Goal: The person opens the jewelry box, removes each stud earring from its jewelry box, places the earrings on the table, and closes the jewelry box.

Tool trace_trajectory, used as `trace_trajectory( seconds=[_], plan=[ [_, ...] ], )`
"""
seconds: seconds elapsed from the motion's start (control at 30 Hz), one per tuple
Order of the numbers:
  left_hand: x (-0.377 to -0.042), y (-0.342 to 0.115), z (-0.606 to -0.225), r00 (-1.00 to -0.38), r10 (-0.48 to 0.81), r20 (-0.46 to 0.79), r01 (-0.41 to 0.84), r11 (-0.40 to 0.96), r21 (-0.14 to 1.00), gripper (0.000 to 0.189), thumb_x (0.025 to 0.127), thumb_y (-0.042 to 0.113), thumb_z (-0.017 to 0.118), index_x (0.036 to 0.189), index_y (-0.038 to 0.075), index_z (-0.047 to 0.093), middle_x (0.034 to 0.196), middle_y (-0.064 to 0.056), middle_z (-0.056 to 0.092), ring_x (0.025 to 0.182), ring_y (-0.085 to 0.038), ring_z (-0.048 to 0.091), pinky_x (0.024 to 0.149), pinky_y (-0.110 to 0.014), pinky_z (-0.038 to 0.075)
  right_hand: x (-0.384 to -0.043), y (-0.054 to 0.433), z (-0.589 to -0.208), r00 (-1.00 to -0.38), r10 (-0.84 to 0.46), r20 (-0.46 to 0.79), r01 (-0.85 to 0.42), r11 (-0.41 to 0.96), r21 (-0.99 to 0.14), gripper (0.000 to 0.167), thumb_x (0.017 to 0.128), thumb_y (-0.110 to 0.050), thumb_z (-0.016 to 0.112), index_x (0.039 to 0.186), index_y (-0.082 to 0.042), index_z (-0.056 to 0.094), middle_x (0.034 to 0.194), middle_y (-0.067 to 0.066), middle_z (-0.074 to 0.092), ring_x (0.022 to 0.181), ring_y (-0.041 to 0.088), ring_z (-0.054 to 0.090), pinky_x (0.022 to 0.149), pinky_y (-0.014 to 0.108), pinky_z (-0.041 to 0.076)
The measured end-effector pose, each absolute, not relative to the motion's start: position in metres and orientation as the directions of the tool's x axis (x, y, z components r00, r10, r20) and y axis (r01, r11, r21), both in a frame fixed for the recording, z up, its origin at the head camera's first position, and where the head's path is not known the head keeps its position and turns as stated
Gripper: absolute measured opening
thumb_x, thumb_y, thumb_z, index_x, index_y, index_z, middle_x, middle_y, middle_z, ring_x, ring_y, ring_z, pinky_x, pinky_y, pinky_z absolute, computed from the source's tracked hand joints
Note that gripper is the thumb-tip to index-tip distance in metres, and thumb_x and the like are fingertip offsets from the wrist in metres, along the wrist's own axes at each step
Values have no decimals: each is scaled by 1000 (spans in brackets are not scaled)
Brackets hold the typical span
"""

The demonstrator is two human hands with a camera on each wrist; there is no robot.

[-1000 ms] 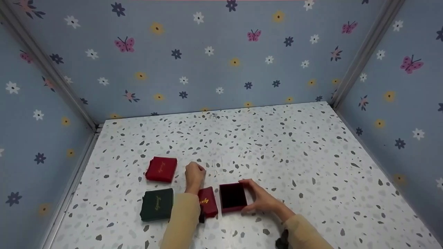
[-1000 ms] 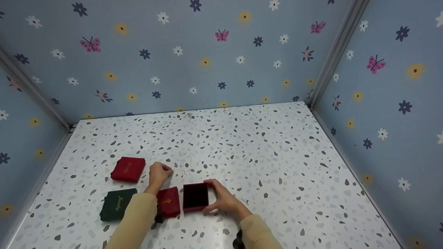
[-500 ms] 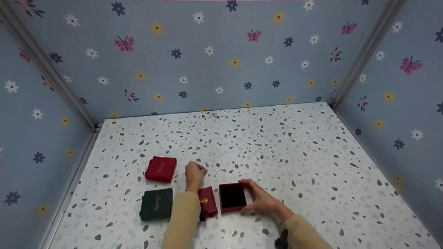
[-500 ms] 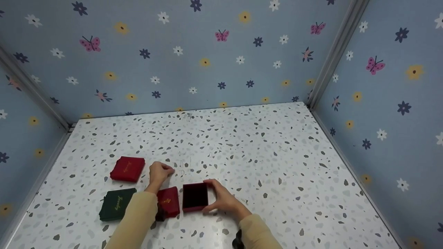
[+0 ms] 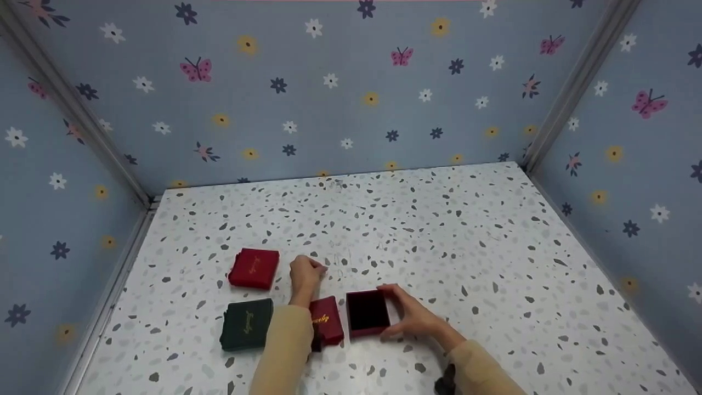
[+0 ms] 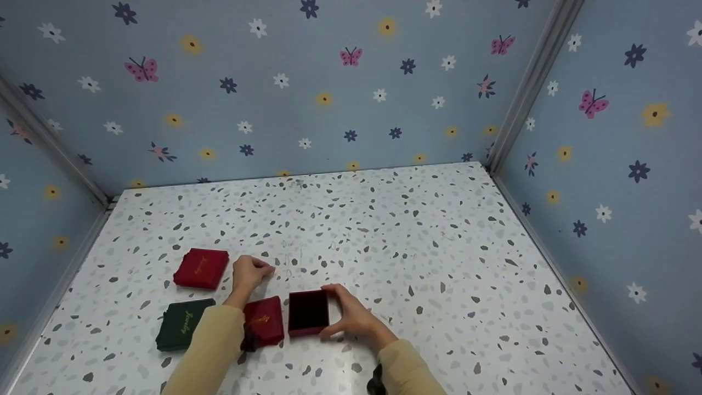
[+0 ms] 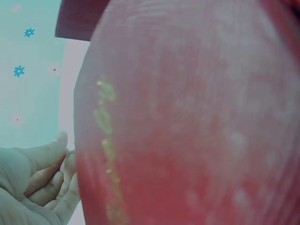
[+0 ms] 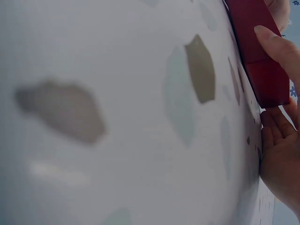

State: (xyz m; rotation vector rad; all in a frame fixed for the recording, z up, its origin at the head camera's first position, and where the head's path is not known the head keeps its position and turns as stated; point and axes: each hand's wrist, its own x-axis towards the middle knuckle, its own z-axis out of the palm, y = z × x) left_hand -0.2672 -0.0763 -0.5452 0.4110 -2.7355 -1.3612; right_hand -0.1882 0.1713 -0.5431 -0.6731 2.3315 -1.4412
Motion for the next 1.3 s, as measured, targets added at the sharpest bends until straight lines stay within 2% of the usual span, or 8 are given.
trace_trajectory(
  seconds=[0.17, 0.33, 0.57, 0.87, 1.03, 1.17, 1.3],
  plan=[
    [-265, -78, -540, -974, -224, -12, -148, 600, 786, 11, 73, 9, 70, 67, -1, 68, 65, -9, 63, 59, -20, 56, 58, -34, 46, -188, 172, -543, -825, -565, 14, -256, 350, -901, 91, 55, -7, 82, 131, 1, 32, 125, 14, 44, 118, 28, 37, 101, 43, 21],
    [-259, -77, -535, -982, -187, -17, -128, 599, 790, 17, 76, 14, 68, 70, -2, 68, 67, -10, 63, 60, -19, 55, 59, -34, 46, -190, 173, -547, -818, -573, 39, -272, 328, -905, 90, 56, -7, 82, 130, 2, 31, 125, 14, 44, 119, 28, 37, 101, 44, 20],
    [-246, -76, -528, -996, -83, -39, -82, 620, 781, 18, 75, 16, 69, 74, -1, 66, 69, -7, 61, 62, -18, 54, 59, -32, 45, -198, 177, -571, -826, -564, 22, -270, 361, -893, 93, 55, -20, 83, 132, -11, 32, 127, 0, 43, 120, 17, 36, 102, 38, 20],
    [-230, -78, -528, -996, 91, -6, 53, 630, 775, 28, 76, 14, 68, 90, -8, 61, 80, -15, 59, 72, -23, 55, 65, -35, 46, -201, 178, -575, -828, -561, 7, -253, 362, -897, 95, 53, -23, 84, 132, -14, 33, 126, -5, 43, 120, 12, 35, 103, 36, 19],
    [-223, -81, -531, -989, 145, 8, 103, 660, 744, 27, 77, 14, 67, 94, -6, 61, 88, -16, 59, 82, -27, 54, 73, -38, 44, -201, 177, -575, -827, -563, 8, -248, 352, -903, 96, 52, -21, 84, 132, -13, 32, 126, -3, 44, 119, 13, 36, 103, 37, 19],
    [-214, -84, -535, -973, 223, 57, 195, 669, 717, 31, 78, 12, 66, 99, -8, 58, 95, -18, 57, 90, -32, 53, 78, -41, 43, -195, 175, -564, -828, -561, 10, -233, 328, -916, 95, 53, -14, 84, 132, -7, 31, 126, 3, 44, 119, 18, 37, 103, 40, 18],
    [-206, -89, -541, -950, 299, 90, 275, 666, 694, 36, 79, 13, 66, 104, -9, 54, 100, -18, 54, 92, -32, 52, 81, -42, 42, -196, 174, -565, -830, -557, 4, -223, 325, -919, 95, 52, -15, 84, 132, -8, 32, 126, 2, 45, 120, 17, 37, 103, 40, 17]
  ],
)
